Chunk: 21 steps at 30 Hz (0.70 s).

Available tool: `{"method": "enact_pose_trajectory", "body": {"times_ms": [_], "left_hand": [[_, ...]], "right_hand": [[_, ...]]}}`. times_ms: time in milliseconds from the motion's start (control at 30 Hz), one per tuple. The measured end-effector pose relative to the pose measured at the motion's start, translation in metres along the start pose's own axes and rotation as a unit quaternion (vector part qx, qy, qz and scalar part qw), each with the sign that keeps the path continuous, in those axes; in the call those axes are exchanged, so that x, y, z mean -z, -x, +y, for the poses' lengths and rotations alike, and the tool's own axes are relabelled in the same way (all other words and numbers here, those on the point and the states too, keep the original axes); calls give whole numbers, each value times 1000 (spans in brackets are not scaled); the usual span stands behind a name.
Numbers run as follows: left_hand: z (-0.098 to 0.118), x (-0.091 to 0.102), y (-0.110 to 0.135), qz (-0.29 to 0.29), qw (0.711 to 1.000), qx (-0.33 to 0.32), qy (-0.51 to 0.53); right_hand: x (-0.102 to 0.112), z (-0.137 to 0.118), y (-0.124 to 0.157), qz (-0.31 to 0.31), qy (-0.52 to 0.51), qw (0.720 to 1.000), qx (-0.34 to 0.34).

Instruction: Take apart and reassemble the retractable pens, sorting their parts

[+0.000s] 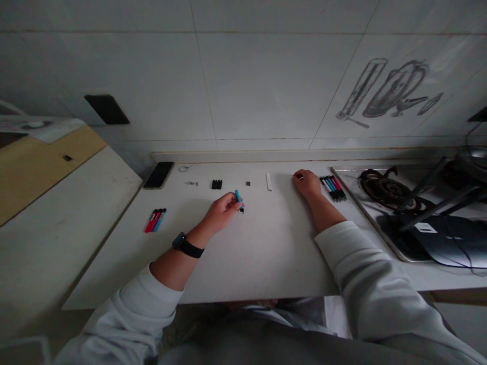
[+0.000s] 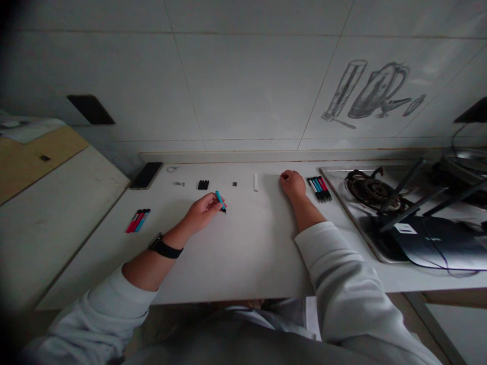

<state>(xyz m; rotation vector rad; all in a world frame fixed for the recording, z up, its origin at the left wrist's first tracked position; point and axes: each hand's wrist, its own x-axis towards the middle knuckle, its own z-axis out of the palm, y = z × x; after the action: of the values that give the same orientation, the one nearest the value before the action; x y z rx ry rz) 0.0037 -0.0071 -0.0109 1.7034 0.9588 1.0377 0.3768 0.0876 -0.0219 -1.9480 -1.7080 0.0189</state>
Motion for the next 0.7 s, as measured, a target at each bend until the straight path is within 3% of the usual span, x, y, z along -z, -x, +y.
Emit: {"method": "enact_pose_trajectory", "body": {"times_ms": [267,500,700], "left_hand": [[-1,6,1,24,996,-23,-80],[7,8,2,9,984,-56,-169],[11,7,1,-7,965,-95,-245]], "right_hand": [[8,-5,8,73,-105,989,-69],[23,-48,31,93,-204,974,37],[13,-104,71,7,-340,934,113]]}}
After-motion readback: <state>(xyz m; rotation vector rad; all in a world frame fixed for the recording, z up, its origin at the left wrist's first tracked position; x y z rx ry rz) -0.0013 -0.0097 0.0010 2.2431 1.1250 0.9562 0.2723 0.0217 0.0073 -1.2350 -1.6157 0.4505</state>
